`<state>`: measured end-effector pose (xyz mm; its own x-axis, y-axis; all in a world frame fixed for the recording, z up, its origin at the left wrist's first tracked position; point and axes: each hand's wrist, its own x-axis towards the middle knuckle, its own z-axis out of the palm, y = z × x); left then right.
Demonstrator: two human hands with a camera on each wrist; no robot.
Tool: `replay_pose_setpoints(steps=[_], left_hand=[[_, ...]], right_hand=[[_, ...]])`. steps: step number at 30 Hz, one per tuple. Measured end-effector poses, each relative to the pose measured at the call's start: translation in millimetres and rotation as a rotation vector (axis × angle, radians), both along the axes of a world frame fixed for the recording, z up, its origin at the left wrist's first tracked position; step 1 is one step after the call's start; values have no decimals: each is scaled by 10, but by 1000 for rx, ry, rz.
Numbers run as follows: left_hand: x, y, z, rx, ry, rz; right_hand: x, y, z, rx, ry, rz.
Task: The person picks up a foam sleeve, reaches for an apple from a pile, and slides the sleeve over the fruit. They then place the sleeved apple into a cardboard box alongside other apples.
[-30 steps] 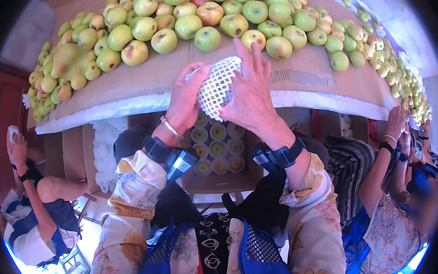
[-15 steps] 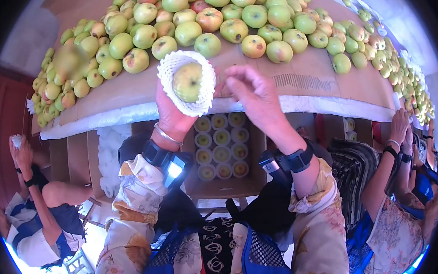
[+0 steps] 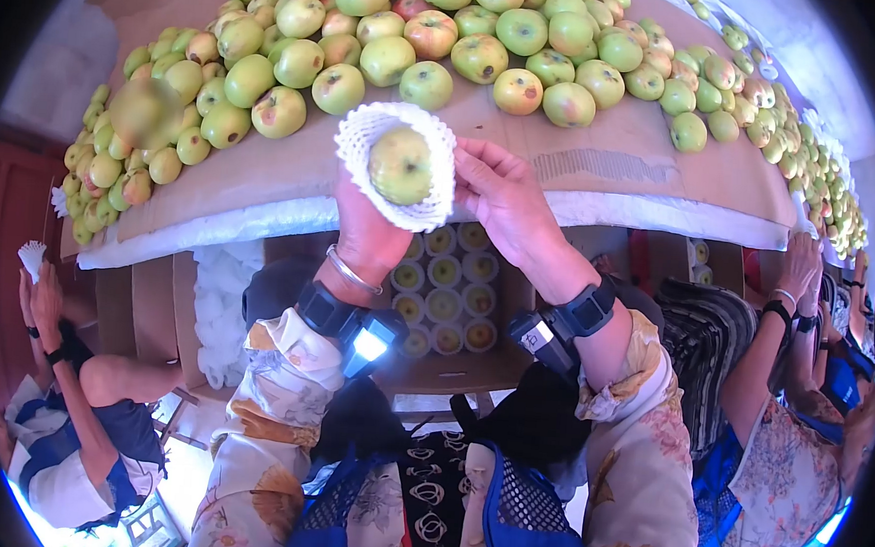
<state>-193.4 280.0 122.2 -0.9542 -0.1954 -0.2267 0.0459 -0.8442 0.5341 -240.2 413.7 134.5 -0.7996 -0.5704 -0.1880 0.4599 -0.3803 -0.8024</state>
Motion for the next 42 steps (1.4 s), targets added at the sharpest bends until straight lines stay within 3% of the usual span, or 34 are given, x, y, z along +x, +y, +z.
replay_pose_setpoints(steps=[2,6,16,19,22,24,27,31,34,37,40,42], left_hand=[[-27,1,45,-122,-56,-3],[2,-15,106,29,-94,-32],[33,-57,160,73,-109,-18],[37,-51,178,57,-71,-18],[23,-87,123,46,0,-48],[33,-115,76,65,68,-107],[3,-17,171,-12,-91,-21],[43,29,164,17,-53,-145],[49,-7,130,22,30,-196],[26,15,108,-20,-96,-74],[53,-36,86,1,-42,-108],[43,-129,48,1,-59,-88]], right_hand=[[-15,-5,-32,-29,-13,-22],[-7,-43,-60,-34,-52,-43],[36,-138,-52,-50,6,-64],[11,-145,-116,86,194,-91],[74,-171,-122,95,199,-144],[18,-138,-206,236,390,-121],[38,-136,-279,369,581,-138],[98,-184,-315,417,713,-262],[68,-184,-348,560,990,-331],[51,-141,-282,700,1314,-320],[147,-139,-85,461,677,-100],[91,-98,-82,474,716,-16]])
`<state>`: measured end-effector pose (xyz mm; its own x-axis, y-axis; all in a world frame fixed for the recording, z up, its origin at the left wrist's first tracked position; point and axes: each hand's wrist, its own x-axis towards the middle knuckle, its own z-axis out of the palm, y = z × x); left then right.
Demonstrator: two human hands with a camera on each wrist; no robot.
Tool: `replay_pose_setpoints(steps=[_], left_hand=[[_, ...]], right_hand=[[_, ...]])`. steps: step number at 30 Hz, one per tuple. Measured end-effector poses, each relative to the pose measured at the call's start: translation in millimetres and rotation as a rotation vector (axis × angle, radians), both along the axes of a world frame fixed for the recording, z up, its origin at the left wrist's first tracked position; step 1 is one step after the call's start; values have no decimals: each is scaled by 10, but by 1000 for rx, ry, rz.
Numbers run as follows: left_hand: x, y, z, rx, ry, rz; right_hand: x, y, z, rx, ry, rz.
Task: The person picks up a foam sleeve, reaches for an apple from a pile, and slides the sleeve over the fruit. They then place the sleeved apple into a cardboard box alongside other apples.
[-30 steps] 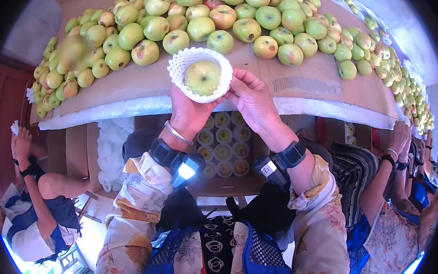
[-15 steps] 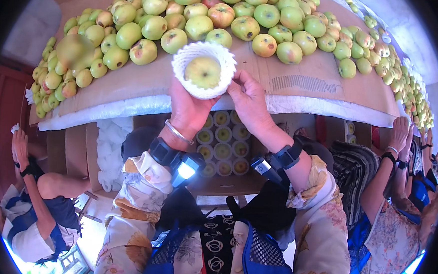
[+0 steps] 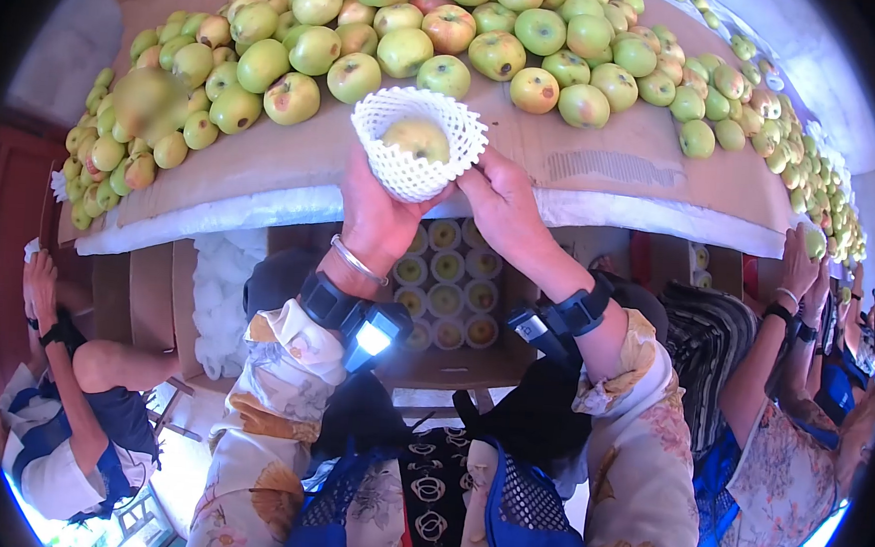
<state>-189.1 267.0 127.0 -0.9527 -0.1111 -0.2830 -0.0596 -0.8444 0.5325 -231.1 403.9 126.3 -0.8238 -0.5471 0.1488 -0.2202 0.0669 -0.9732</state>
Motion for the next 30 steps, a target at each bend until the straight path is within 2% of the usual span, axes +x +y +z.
replay_pose_setpoints(steps=[4,7,10,13,16,17,23,30], left_hand=[[-7,-12,71,-76,-62,75],[-22,15,60,-33,-59,158],[-24,20,68,11,-35,203],[26,71,167,-33,-52,150],[3,145,46,-65,55,113],[44,188,32,17,87,112],[71,141,129,98,134,13],[55,38,156,53,179,-64]], right_hand=[[-19,61,107,29,47,77],[-31,88,90,-38,-77,154],[-1,48,65,-189,38,104],[13,93,152,-20,130,109],[-11,43,119,58,159,109],[-30,51,149,79,238,103],[-29,41,111,-57,151,24],[3,19,216,10,233,44]])
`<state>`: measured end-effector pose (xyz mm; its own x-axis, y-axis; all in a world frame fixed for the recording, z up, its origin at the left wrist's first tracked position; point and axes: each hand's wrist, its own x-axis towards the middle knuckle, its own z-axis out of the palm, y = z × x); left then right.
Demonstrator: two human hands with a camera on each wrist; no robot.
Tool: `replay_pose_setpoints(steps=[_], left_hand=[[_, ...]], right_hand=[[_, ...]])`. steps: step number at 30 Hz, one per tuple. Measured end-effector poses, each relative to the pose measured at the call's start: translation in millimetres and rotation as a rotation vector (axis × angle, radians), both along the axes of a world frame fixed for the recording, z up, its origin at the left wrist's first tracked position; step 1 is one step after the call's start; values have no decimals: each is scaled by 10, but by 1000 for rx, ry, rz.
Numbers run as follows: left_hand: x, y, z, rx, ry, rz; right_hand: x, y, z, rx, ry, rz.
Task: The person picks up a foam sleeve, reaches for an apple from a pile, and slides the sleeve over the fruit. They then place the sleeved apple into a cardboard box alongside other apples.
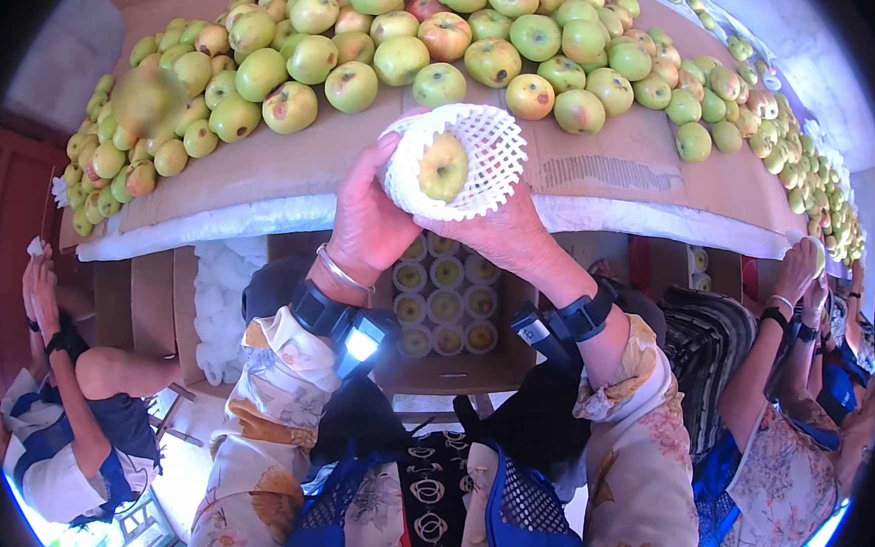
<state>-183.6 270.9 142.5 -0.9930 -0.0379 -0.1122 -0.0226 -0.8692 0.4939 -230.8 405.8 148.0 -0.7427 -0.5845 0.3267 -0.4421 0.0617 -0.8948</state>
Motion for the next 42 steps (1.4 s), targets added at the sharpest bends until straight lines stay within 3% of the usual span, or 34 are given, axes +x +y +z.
replay_pose_setpoints(steps=[2,5,8,11,17,20,23,26,30,33,42], left_hand=[[12,7,24,-108,-47,31],[29,-53,27,134,-53,-55],[-1,-55,-88,124,-107,-1],[-42,-20,-116,-40,-188,101],[-51,-42,-68,-1,-211,125],[-18,-58,-75,-195,-275,100],[-39,-103,-205,-276,-189,9],[-52,-50,-209,-242,-209,11],[-69,-45,-193,-165,-256,102],[-73,-22,-170,-188,-234,134],[-89,109,-158,-347,-205,196]], right_hand=[[13,-14,25,33,-35,5],[19,-38,-23,30,40,1],[17,-61,-27,98,109,-6],[38,-77,-64,64,84,-6],[-137,97,-141,34,-100,84],[-206,227,8,-396,-243,-14],[-265,380,154,-484,-199,-62],[-228,421,126,-100,342,-58],[-93,320,160,76,375,-133],[-135,290,102,-7,230,-135],[-82,222,64,58,333,-125]])
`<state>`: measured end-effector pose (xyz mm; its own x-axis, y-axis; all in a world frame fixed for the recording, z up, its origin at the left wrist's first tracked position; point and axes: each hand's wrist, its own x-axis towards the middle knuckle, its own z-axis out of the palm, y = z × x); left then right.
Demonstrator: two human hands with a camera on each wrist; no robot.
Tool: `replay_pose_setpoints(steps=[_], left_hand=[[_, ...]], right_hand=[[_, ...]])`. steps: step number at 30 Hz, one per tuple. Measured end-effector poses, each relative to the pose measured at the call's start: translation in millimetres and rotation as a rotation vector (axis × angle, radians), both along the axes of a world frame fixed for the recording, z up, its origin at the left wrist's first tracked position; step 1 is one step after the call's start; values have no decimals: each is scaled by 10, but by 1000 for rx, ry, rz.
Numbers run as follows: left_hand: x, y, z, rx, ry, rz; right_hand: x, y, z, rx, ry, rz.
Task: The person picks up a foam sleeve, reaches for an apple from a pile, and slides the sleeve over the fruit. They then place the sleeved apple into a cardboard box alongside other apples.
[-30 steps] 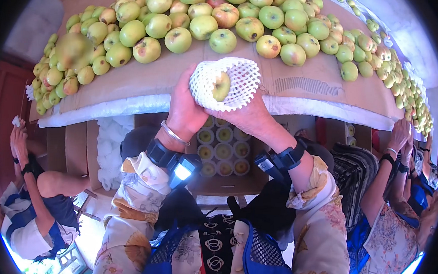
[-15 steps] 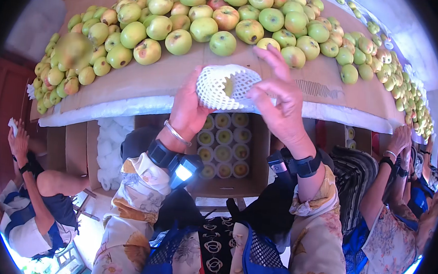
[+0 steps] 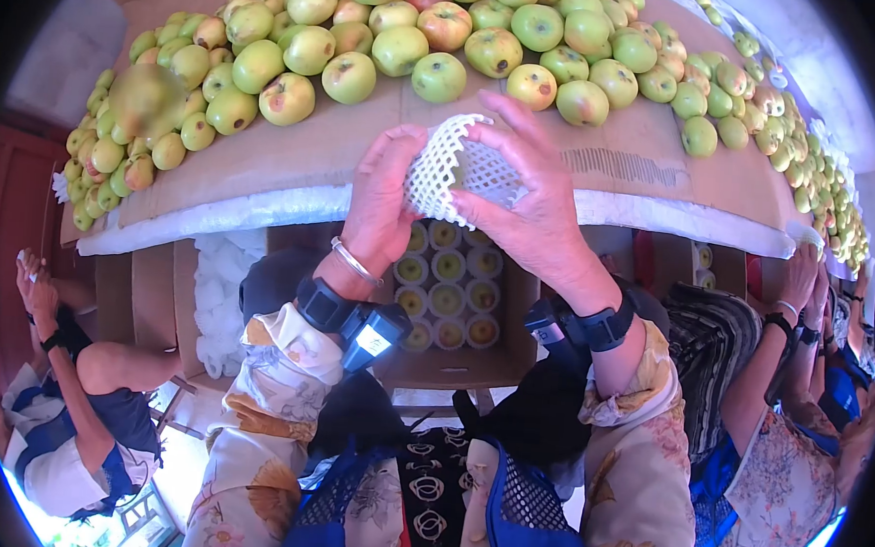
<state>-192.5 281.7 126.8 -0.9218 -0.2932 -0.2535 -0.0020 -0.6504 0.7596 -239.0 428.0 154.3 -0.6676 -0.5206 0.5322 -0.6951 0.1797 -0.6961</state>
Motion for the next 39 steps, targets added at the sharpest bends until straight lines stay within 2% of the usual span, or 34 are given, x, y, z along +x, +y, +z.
replay_pose_setpoints(steps=[2,6,11,14,17,20,23,24,27,29,33,36,39], left_hand=[[10,43,47,-32,-47,-7],[38,102,-53,-96,19,7],[38,125,-94,-120,29,34],[53,121,-38,-222,25,-13],[63,90,-67,-51,-74,-86],[60,80,-8,-109,-134,-162],[100,63,37,-464,15,-301],[104,62,34,-366,33,-282],[89,10,46,-99,86,-248],[102,-50,61,47,105,-271],[65,-106,119,173,234,-316],[56,-116,155,312,239,-309],[36,-144,107,414,79,-221]], right_hand=[[12,-23,-2,5,-23,-10],[50,-66,6,34,-1,-33],[81,-92,74,150,-116,-45],[41,-90,90,225,-78,-11],[28,-76,98,323,-77,9],[-8,-48,95,392,9,43],[-36,-27,115,381,93,106],[-41,-29,125,365,112,132],[-107,38,129,199,-163,216],[-132,41,85,63,-172,154],[-148,64,8,-121,-344,135],[-142,69,-61,-164,-542,169],[-152,69,-99,-86,-493,133]])
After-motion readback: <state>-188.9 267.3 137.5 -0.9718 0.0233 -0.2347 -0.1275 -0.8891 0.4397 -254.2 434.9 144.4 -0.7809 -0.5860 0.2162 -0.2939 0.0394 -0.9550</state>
